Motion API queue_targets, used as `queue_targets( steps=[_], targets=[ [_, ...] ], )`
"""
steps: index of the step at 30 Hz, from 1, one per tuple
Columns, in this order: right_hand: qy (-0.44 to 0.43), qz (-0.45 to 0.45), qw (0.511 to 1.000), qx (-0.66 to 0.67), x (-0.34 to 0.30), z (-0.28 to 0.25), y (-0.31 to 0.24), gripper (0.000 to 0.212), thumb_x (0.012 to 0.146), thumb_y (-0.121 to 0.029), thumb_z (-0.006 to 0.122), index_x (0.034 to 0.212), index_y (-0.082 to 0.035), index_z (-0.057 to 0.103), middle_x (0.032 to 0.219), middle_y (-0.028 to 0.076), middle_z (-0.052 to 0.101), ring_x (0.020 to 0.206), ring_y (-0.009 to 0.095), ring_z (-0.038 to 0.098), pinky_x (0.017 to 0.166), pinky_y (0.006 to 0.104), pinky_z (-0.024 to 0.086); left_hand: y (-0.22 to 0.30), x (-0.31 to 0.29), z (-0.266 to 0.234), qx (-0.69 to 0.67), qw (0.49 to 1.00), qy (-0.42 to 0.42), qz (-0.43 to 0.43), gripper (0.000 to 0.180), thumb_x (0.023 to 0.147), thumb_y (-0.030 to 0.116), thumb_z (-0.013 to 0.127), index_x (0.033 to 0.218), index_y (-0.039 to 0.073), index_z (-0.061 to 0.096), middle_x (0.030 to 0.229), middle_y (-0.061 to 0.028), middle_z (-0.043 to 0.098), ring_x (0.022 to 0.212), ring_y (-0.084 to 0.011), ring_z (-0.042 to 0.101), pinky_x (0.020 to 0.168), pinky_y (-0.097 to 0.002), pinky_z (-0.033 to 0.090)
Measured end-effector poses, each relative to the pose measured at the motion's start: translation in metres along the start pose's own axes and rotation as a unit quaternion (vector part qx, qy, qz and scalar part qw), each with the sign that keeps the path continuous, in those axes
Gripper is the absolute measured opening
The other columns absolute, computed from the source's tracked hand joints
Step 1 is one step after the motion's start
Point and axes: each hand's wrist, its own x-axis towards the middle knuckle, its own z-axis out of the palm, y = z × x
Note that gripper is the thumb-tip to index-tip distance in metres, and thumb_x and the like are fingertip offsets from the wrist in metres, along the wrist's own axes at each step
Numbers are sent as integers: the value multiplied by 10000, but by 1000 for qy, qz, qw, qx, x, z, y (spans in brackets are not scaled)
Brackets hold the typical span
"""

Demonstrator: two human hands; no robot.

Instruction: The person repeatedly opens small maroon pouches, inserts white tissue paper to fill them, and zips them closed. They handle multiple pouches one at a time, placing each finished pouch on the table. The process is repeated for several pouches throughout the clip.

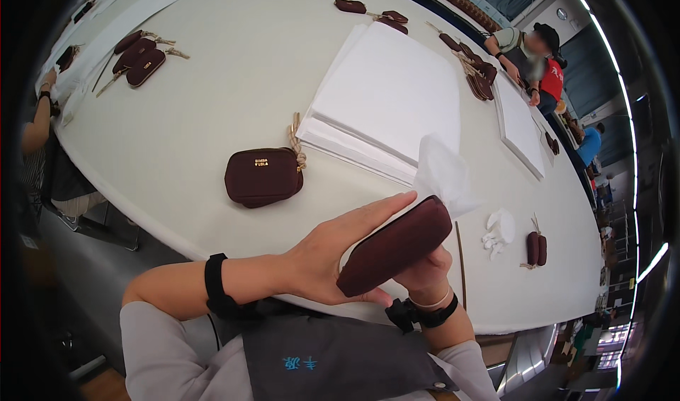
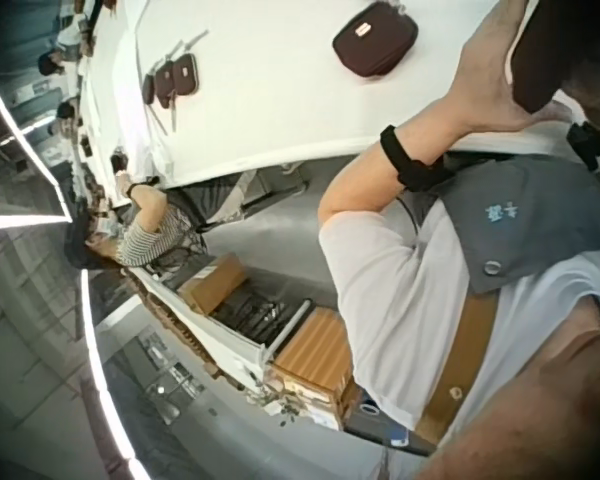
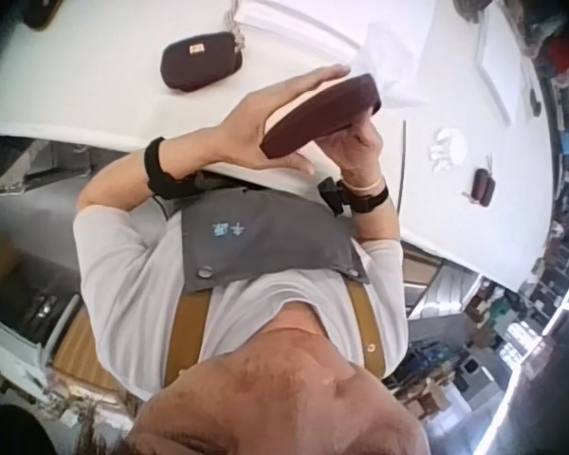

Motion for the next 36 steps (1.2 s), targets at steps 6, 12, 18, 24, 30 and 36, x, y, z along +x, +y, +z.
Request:
queue_targets(
  steps=[6,12,18,24,30,36],
  targets=[
    [129,28,967,-217,2,15,-1,486,1057,-348,487,1420,-27,455,1372,99,566,1268,217,548,1066,408,438,12,-6,-1,20,997,67,-37,768,890,199,763,1516,29,352,1376,-160,579,1101,-235,656,935,-312,520],
    [145,4,884,-445,3,50,-8,461,1061,-276,501,1396,41,494,1196,98,640,1083,175,596,942,337,485,18,-8,-1,-131,969,97,-184,577,974,173,650,1485,87,395,1163,-76,638,763,-93,597,726,-253,516],
    [133,167,850,-481,8,72,-29,430,1066,-301,493,1302,53,553,1014,65,619,896,138,551,802,322,483,1,-15,10,-138,973,109,-149,525,1008,222,614,1445,43,383,1258,-92,593,1123,-150,563,981,-301,452],
    [-6,315,746,-587,33,40,-64,446,1057,-379,468,973,33,616,733,143,609,667,210,555,652,349,476,-23,-39,-1,-213,920,6,-329,544,987,186,651,1428,27,374,1326,-143,546,1250,-202,533,1054,-354,440],
    [-69,440,706,-550,2,-6,-23,481,1039,-405,478,914,42,602,657,107,555,613,216,540,607,370,447,-33,-54,-8,-42,920,-64,-385,713,832,115,816,1405,-14,412,1215,-159,647,1049,-222,677,904,-346,572],
    [94,301,705,-635,-30,7,-28,306,894,-264,711,1085,-27,683,869,160,694,739,224,664,618,339,508,-23,-72,0,-37,895,-12,-444,713,801,94,839,1381,-21,440,1180,-150,677,999,-199,692,817,-304,586]
  ],
)
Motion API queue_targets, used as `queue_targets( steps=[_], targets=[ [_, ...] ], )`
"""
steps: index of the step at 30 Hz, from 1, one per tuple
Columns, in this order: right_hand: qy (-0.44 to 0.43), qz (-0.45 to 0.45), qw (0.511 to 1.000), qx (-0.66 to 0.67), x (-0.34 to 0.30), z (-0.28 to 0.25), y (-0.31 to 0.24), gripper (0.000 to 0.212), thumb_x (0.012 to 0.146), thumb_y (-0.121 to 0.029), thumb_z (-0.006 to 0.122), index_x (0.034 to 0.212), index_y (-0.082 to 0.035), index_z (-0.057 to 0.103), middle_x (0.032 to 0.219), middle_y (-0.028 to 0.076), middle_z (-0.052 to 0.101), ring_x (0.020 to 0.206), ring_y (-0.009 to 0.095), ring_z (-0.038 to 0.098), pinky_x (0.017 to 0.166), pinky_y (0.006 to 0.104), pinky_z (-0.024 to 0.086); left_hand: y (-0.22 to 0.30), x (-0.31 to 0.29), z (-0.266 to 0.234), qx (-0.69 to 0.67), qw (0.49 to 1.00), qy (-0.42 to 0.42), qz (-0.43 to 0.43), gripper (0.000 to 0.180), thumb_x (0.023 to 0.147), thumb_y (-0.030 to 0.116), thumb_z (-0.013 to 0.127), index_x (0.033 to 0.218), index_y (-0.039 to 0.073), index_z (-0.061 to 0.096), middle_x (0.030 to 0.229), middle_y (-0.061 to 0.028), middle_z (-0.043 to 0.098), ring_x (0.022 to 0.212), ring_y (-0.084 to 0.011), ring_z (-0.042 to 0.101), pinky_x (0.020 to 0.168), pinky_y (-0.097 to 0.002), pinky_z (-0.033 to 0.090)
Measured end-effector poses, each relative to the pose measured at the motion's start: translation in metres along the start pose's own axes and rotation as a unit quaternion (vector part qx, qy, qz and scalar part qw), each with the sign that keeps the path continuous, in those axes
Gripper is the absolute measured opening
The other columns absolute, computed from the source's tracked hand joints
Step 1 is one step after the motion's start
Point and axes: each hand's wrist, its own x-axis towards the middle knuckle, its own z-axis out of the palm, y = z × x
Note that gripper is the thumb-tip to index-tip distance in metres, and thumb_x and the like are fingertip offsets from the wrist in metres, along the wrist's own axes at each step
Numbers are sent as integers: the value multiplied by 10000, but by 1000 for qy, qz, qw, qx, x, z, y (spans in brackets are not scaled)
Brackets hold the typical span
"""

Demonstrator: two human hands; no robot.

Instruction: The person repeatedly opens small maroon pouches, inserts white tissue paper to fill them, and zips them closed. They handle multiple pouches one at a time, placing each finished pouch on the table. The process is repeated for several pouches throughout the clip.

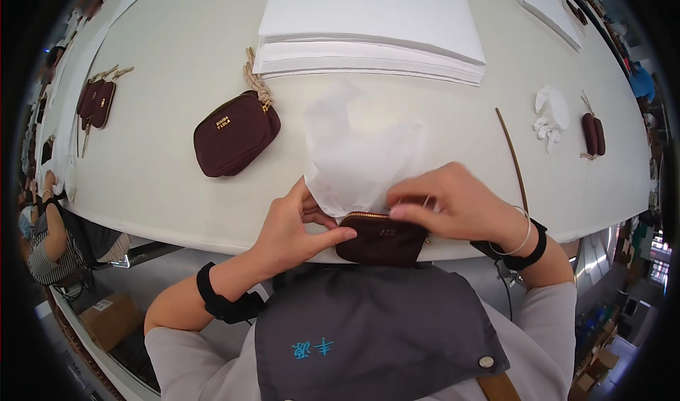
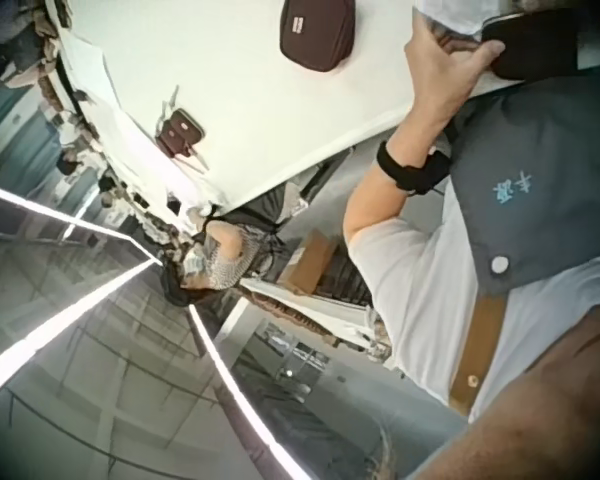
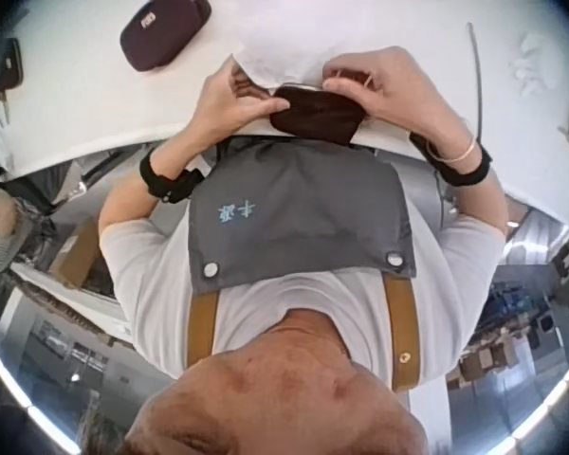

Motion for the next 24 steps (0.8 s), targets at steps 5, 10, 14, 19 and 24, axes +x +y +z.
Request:
queue_targets(
  steps=[5,10,14,19,24],
  targets=[
    [248,-62,966,35,-6,16,35,421,813,-119,783,1203,-67,633,1277,131,610,861,207,660,690,288,568,6,6,3,29,999,-13,-20,646,786,75,845,1328,-16,506,1131,-120,675,932,-169,684,788,-293,585],
    [151,-63,969,186,-11,21,46,300,813,-30,756,1105,-46,687,986,62,710,759,154,641,683,284,550,7,12,2,78,996,-25,23,562,757,47,853,1258,27,601,974,-59,604,808,-131,626,738,-249,565],
    [146,-102,970,168,-17,18,49,184,808,3,719,989,-29,718,839,71,709,705,164,651,669,280,538,5,16,-2,108,991,-54,49,443,748,40,854,1156,64,685,942,-41,582,770,-111,596,685,-235,543],
    [42,-22,990,130,-26,4,50,153,780,10,691,928,-12,721,844,103,699,701,214,660,631,312,516,17,24,-12,210,968,-132,46,357,751,113,869,1077,82,727,769,-11,578,643,-105,549,562,-260,453],
    [46,-84,991,90,-29,14,52,112,772,18,627,858,6,697,729,116,643,624,278,616,585,380,473,29,29,-23,258,933,-246,-57,384,739,226,887,1059,80,734,543,-5,507,491,-108,464,498,-274,374]
  ],
)
